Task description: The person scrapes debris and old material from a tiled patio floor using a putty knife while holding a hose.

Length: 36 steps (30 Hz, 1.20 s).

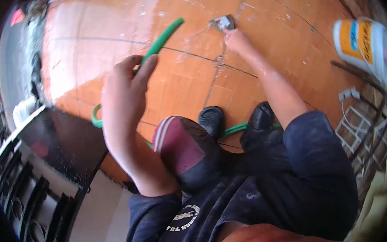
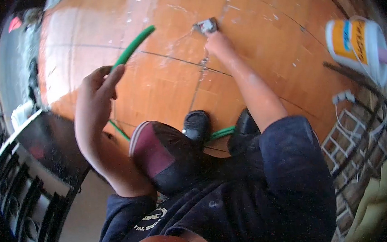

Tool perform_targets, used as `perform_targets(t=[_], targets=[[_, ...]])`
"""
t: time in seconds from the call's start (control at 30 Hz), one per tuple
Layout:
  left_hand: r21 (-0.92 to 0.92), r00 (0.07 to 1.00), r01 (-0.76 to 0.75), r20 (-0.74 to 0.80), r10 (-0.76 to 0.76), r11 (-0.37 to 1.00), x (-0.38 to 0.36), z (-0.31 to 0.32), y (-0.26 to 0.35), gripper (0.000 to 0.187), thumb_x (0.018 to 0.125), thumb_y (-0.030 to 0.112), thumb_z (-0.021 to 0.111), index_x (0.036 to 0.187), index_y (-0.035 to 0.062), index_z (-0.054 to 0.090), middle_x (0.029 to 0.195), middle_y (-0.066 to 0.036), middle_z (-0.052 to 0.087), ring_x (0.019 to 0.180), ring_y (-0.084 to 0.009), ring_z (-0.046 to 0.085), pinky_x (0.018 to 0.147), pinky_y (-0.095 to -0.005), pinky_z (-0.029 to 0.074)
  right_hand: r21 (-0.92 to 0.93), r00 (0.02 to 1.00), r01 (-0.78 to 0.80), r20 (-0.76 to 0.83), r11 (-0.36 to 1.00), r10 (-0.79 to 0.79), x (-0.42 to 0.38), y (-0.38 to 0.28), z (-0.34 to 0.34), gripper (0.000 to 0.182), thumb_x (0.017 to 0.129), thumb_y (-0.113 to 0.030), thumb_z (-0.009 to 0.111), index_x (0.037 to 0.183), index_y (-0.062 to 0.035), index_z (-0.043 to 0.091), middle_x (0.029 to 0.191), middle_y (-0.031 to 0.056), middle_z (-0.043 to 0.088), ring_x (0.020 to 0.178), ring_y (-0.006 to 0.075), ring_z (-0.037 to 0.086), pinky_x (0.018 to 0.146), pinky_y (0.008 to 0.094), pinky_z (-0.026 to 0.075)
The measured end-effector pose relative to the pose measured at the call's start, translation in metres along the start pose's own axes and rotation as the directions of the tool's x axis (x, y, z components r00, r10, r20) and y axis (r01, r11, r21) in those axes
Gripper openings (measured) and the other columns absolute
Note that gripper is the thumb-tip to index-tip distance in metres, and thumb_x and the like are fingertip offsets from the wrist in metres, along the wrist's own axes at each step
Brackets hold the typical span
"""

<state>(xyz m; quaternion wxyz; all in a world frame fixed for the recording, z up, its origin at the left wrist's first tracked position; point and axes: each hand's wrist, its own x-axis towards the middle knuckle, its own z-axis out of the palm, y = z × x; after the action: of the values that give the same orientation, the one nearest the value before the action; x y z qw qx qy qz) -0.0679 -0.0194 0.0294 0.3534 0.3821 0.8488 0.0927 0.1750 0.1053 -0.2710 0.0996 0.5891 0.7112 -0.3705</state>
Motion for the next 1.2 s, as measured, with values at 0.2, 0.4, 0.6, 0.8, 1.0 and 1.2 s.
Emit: perform_targets(t=[0.2,0.4,0.6,0.8,1.0,1.2], targets=[[-0.061,0.993,-0.090,0.074,0.094,0.994,0.003,0.017,0.026,0.048,0.089,0.042,0.063,0.103,-0.0037,0.068,0.057,-0.004,0.049,0.052,-0.0104,0.047,0.050,-0.0286,0.035,0.418,0.877,-0.467,0.102,0.779,0.470,-0.066,0.032,-0.017,0.054,0.082,-0.014,0.050,0.136,-0.0233,0.054,0.078,0.0153,0.068,0.052,0.0250,0.065,0.049,0.0365,0.052],[-0.074,0.977,-0.154,0.138,0.163,0.985,-0.007,0.032,0.038,0.047,0.090,0.042,0.064,0.104,-0.0030,0.068,0.057,0.002,0.047,0.048,-0.0053,0.041,0.044,-0.0239,0.030,0.375,0.904,-0.369,-0.068,0.851,0.422,0.060,0.067,-0.061,0.025,0.083,-0.022,0.052,0.093,-0.0054,0.067,0.074,0.0155,0.070,0.060,0.0245,0.068,0.056,0.0389,0.054],[-0.044,0.979,-0.139,0.147,0.144,0.989,-0.004,0.034,0.039,0.046,0.090,0.041,0.065,0.108,-0.0013,0.067,0.057,0.002,0.047,0.046,-0.0038,0.041,0.042,-0.0217,0.030,0.061,0.888,-0.160,-0.428,0.985,0.171,0.005,0.051,0.016,0.028,0.081,-0.021,0.060,0.102,-0.0041,0.070,0.096,0.0195,0.071,0.087,0.0280,0.071,0.077,0.0397,0.057],[-0.075,0.976,-0.165,0.128,0.174,0.983,-0.009,0.034,0.040,0.044,0.090,0.039,0.065,0.106,-0.0019,0.068,0.059,0.001,0.048,0.048,-0.0058,0.043,0.044,-0.0230,0.031,-0.119,0.932,-0.363,-0.038,0.924,0.361,0.010,0.019,-0.066,0.022,0.080,-0.015,0.053,0.088,-0.0040,0.071,0.091,0.0182,0.071,0.084,0.0326,0.070,0.074,0.0429,0.055],[0.062,0.983,-0.065,0.176,0.053,0.996,0.004,0.022,0.024,0.046,0.086,0.040,0.064,0.102,-0.0027,0.070,0.071,-0.020,0.064,0.065,-0.0274,0.064,0.065,-0.0392,0.049,-0.111,0.964,-0.254,-0.107,0.961,0.242,-0.029,0.015,-0.014,0.029,0.084,-0.015,0.055,0.107,-0.0023,0.068,0.113,0.0256,0.064,0.108,0.0367,0.063,0.090,0.0461,0.052],[0.022,0.998,0.048,0.038,-0.049,0.999,0.012,-0.002,-0.018,0.046,0.088,0.041,0.063,0.102,-0.0022,0.069,0.058,-0.009,0.056,0.054,-0.0175,0.057,0.055,-0.0330,0.045,-0.057,0.997,-0.043,-0.059,0.997,0.040,-0.047,-0.004,0.028,0.039,0.081,-0.013,0.056,0.119,-0.0063,0.061,0.107,0.0242,0.066,0.102,0.0390,0.064,0.088,0.0464,0.053]])
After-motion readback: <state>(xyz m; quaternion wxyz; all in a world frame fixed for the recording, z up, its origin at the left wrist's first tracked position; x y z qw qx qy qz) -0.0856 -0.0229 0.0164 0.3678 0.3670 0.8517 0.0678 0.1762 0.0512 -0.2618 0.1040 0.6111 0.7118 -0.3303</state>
